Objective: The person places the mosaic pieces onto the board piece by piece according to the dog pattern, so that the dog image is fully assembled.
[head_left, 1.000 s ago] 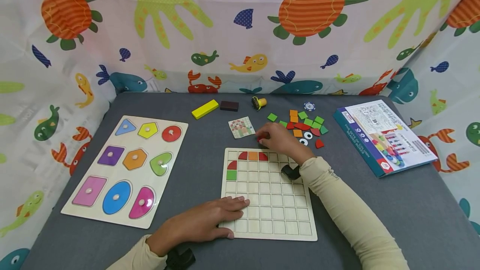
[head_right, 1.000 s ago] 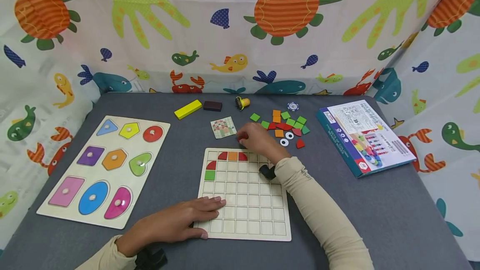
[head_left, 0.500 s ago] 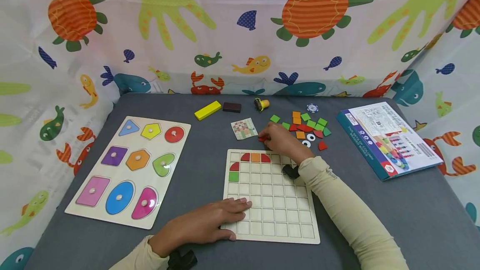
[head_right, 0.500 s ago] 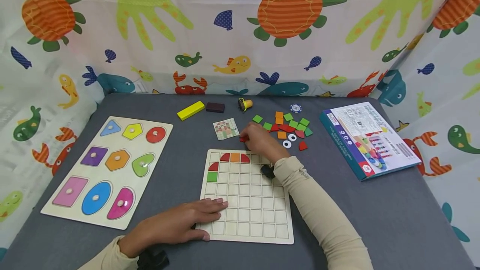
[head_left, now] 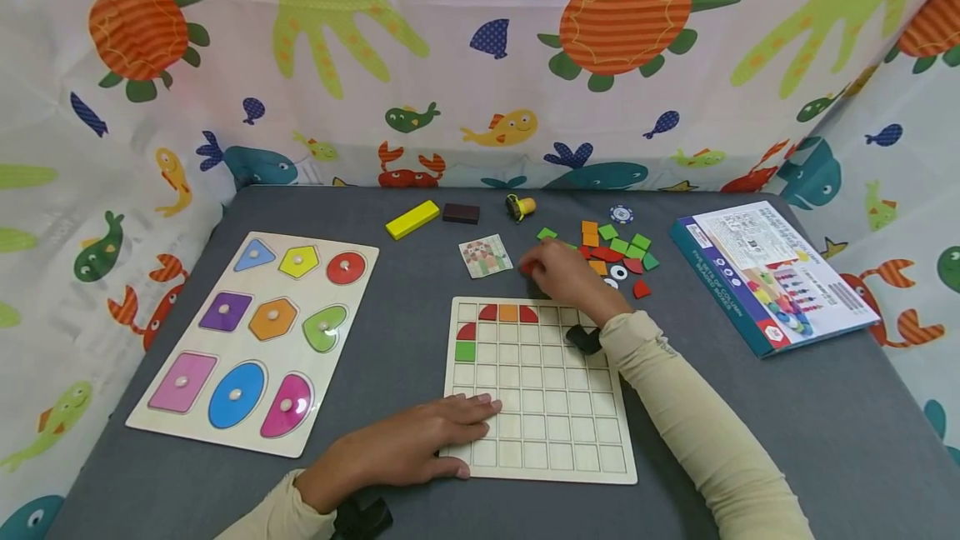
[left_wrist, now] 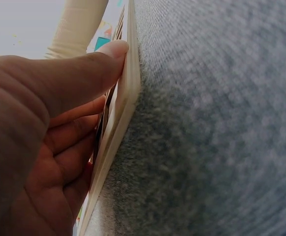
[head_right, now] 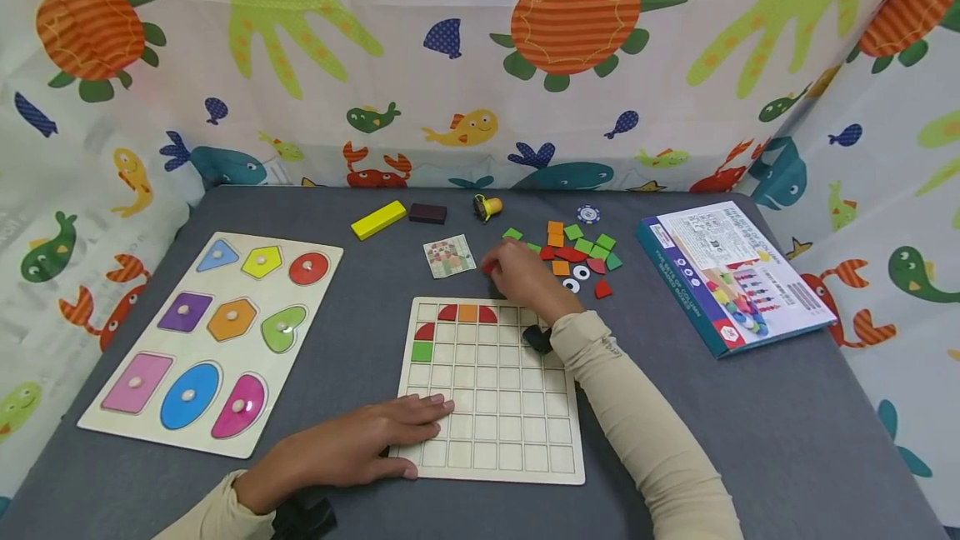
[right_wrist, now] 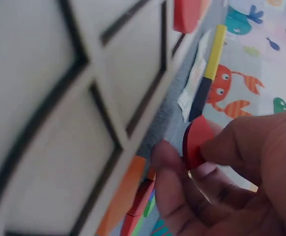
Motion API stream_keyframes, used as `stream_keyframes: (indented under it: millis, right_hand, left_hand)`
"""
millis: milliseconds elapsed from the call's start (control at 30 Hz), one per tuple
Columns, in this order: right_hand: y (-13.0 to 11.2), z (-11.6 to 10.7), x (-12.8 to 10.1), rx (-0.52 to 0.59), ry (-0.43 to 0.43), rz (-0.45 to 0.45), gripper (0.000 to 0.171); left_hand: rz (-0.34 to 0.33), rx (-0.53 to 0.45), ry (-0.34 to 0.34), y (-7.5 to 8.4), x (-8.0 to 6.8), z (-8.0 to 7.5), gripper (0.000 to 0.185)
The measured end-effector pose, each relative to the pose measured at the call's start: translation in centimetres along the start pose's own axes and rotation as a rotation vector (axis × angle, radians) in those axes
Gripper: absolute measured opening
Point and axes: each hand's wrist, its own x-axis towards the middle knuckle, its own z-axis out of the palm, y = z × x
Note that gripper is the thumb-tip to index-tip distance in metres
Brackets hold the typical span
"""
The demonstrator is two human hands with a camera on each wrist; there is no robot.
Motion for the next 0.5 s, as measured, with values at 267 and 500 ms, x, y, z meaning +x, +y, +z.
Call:
stream_keyframes:
  millis: [267,500]
  right_hand:
    - [-0.6,-0.5,-0.8,0.159,-0.029,0.022,0.023]
    - [-1.9,0.0,-1.7,0.205,-0.054,-0.032,0.019]
  left_hand:
    - [0.005,-0.008,-0.002,0.0,0.0,0.0,0.059]
    - [-0.006,-0.011,-0.016,0.0,-0.1,-0.2,0.058]
